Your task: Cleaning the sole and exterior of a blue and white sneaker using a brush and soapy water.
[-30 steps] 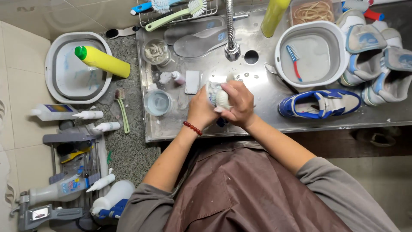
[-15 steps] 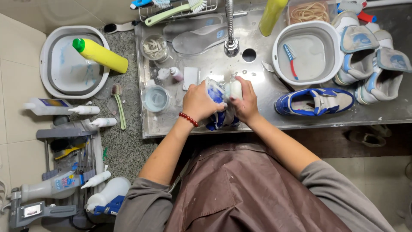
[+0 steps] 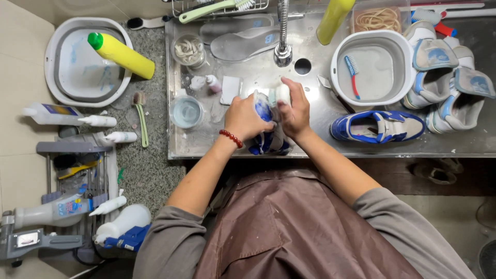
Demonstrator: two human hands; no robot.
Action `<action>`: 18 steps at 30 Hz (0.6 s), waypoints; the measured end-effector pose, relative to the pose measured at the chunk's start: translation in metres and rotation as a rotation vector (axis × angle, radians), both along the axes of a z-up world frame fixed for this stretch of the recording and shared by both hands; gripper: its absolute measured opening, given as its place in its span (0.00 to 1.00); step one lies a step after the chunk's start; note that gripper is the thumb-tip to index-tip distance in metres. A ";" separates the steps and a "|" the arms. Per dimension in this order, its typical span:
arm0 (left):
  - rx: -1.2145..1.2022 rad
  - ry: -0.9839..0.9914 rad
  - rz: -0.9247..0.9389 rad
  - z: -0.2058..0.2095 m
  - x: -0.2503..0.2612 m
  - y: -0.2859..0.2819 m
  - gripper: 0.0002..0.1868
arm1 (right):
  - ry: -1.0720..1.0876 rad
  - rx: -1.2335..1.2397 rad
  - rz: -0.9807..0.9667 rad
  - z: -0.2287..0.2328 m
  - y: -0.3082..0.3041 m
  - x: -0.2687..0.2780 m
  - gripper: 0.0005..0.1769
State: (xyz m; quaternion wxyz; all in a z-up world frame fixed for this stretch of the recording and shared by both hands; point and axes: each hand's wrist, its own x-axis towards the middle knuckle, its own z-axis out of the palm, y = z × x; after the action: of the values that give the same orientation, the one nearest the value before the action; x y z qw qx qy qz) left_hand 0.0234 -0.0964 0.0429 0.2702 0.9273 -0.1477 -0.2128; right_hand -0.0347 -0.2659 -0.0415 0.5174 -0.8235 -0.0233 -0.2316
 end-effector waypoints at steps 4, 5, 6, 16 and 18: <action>0.030 -0.003 0.033 -0.002 0.007 0.006 0.42 | 0.034 0.020 -0.003 -0.027 -0.003 -0.008 0.32; 0.034 0.003 0.059 -0.009 0.007 0.006 0.43 | 0.127 -0.065 0.019 -0.039 -0.008 -0.014 0.31; 0.039 0.009 0.085 -0.016 0.008 0.005 0.44 | 0.220 -0.150 0.040 -0.052 -0.012 -0.020 0.31; -0.138 0.044 0.073 -0.037 0.026 0.031 0.34 | 0.402 -0.254 0.087 -0.077 -0.026 -0.049 0.26; -0.126 0.048 0.103 -0.035 0.024 0.034 0.32 | 0.462 -0.315 0.143 -0.080 -0.026 -0.055 0.26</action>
State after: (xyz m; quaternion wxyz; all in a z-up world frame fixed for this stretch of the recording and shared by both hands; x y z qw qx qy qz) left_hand 0.0475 -0.0623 0.0081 0.3420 0.9095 -0.1061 -0.2112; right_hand -0.0899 -0.2922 -0.1212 0.3898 -0.9209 0.0013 0.0057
